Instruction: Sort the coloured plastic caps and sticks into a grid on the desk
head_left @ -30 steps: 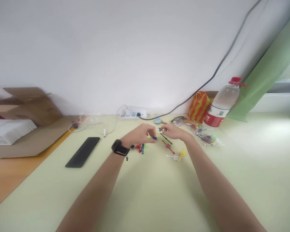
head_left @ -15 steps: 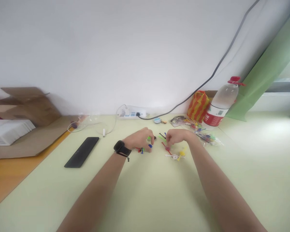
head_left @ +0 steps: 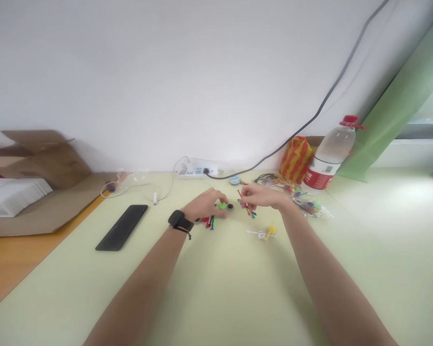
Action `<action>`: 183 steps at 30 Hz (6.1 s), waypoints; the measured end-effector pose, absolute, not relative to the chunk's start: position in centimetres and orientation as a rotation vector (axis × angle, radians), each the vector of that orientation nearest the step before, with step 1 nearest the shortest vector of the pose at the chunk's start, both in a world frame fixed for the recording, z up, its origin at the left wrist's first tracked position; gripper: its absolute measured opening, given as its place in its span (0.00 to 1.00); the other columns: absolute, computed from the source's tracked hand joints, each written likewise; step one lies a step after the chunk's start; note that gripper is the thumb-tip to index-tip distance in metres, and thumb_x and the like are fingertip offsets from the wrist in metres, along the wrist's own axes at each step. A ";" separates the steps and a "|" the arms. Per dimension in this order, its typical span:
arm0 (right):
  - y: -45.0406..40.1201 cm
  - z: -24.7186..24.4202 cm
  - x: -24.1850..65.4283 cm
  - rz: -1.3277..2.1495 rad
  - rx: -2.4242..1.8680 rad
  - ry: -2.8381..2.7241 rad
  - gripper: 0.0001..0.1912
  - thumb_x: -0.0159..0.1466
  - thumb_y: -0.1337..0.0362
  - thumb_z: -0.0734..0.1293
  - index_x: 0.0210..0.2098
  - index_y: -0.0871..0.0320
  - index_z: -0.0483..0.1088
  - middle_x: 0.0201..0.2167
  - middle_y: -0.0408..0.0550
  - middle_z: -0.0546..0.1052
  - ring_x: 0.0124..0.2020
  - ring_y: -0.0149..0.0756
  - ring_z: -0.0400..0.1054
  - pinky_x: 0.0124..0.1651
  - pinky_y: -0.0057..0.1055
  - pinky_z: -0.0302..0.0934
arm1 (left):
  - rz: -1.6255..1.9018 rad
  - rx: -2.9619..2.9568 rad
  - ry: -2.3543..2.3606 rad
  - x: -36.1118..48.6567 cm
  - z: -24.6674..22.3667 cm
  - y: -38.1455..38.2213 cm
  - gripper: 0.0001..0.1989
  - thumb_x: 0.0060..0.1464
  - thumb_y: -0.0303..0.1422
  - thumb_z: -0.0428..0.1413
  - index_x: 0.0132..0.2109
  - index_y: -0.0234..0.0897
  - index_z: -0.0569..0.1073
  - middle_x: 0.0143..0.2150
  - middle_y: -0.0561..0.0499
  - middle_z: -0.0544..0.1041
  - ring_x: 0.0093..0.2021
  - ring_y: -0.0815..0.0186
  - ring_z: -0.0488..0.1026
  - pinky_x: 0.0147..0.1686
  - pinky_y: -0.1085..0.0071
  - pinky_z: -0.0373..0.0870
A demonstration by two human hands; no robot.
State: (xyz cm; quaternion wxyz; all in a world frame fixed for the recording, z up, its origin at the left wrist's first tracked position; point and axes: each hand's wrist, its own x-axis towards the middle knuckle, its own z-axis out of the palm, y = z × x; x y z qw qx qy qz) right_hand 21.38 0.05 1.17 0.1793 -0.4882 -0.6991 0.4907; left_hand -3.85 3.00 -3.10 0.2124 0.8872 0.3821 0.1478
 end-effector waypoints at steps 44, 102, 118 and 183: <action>0.6 -0.1 19.8 1.285 -1.296 -1.931 0.03 0.60 0.66 0.61 0.36 0.54 0.65 0.24 0.38 0.67 0.25 0.28 0.61 0.27 0.24 0.57 | 0.799 2.157 0.796 -0.7 0.4 0.0 0.04 0.54 0.31 0.60 0.35 0.36 0.72 0.31 0.52 0.78 0.31 0.67 0.77 0.33 0.73 0.73; -1.0 2.0 20.5 1.314 -1.136 -1.717 0.26 0.52 0.54 0.80 0.41 0.55 0.65 0.28 0.39 0.74 0.25 0.30 0.68 0.28 0.26 0.60 | 0.813 2.363 0.844 -0.6 1.9 -0.4 0.19 0.59 0.40 0.61 0.55 0.42 0.76 0.51 0.48 0.80 0.44 0.63 0.77 0.46 0.67 0.73; -0.3 0.1 18.7 1.385 -1.033 -1.731 0.06 0.59 0.66 0.64 0.37 0.55 0.66 0.29 0.41 0.73 0.29 0.31 0.67 0.33 0.26 0.61 | 0.860 2.280 0.817 -1.6 2.5 -0.4 0.05 0.56 0.33 0.60 0.37 0.36 0.78 0.35 0.49 0.82 0.35 0.66 0.79 0.40 0.71 0.77; -0.7 1.4 21.0 1.463 -0.918 -1.731 0.05 0.60 0.63 0.67 0.37 0.56 0.70 0.30 0.41 0.71 0.32 0.31 0.65 0.39 0.30 0.61 | 1.027 2.352 0.823 0.0 1.0 -0.2 0.11 0.60 0.39 0.61 0.47 0.40 0.80 0.46 0.47 0.75 0.40 0.66 0.77 0.44 0.67 0.79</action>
